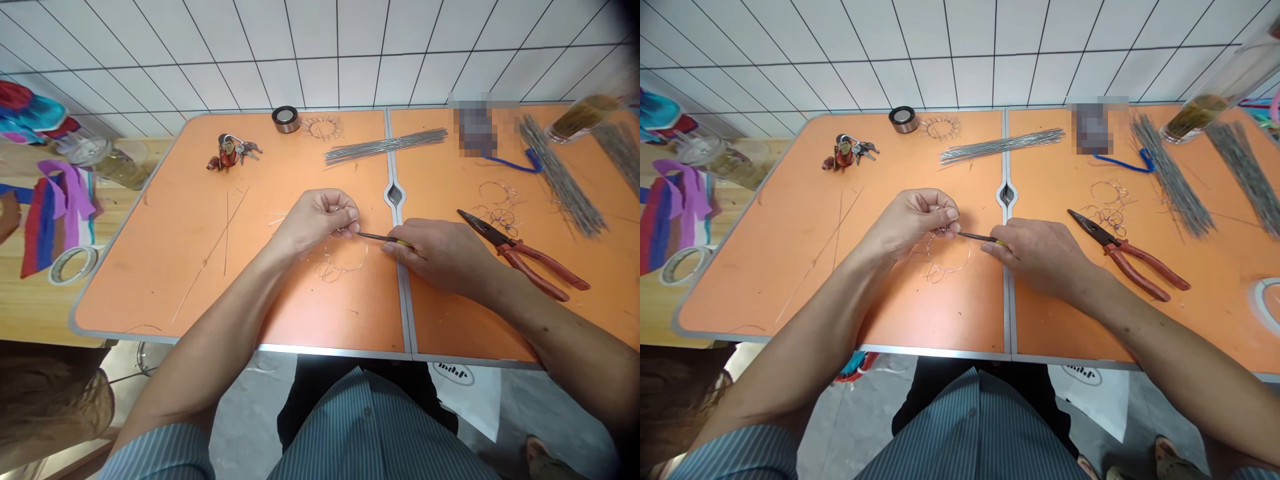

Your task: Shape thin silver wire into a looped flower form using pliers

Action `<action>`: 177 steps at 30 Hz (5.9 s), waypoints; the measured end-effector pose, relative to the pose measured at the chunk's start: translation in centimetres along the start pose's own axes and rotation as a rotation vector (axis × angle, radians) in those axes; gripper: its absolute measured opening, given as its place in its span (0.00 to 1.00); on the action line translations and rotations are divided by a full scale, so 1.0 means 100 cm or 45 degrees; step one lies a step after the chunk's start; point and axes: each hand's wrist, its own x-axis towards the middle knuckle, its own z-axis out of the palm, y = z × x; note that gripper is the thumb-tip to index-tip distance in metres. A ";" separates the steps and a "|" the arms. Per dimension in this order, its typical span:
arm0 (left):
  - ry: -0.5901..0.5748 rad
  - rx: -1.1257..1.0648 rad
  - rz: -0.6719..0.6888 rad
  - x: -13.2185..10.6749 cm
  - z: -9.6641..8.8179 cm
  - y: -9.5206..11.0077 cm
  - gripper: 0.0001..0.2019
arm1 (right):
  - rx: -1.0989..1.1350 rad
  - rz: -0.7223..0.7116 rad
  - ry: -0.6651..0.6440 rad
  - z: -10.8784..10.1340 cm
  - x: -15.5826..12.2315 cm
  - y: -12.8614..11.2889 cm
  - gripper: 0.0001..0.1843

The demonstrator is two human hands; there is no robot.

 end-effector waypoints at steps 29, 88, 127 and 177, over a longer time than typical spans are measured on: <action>0.134 0.147 0.119 -0.004 0.009 0.004 0.05 | 0.308 0.106 -0.184 -0.010 0.004 -0.002 0.26; 0.215 -0.197 0.099 -0.002 0.013 -0.002 0.19 | 0.685 0.039 0.341 -0.005 0.004 -0.010 0.08; 0.086 -0.056 0.081 -0.010 0.024 0.006 0.09 | 1.179 0.132 0.229 0.005 0.011 -0.026 0.09; -0.050 -0.122 -0.043 -0.008 0.015 0.006 0.08 | 1.321 0.280 0.332 0.006 0.016 -0.021 0.06</action>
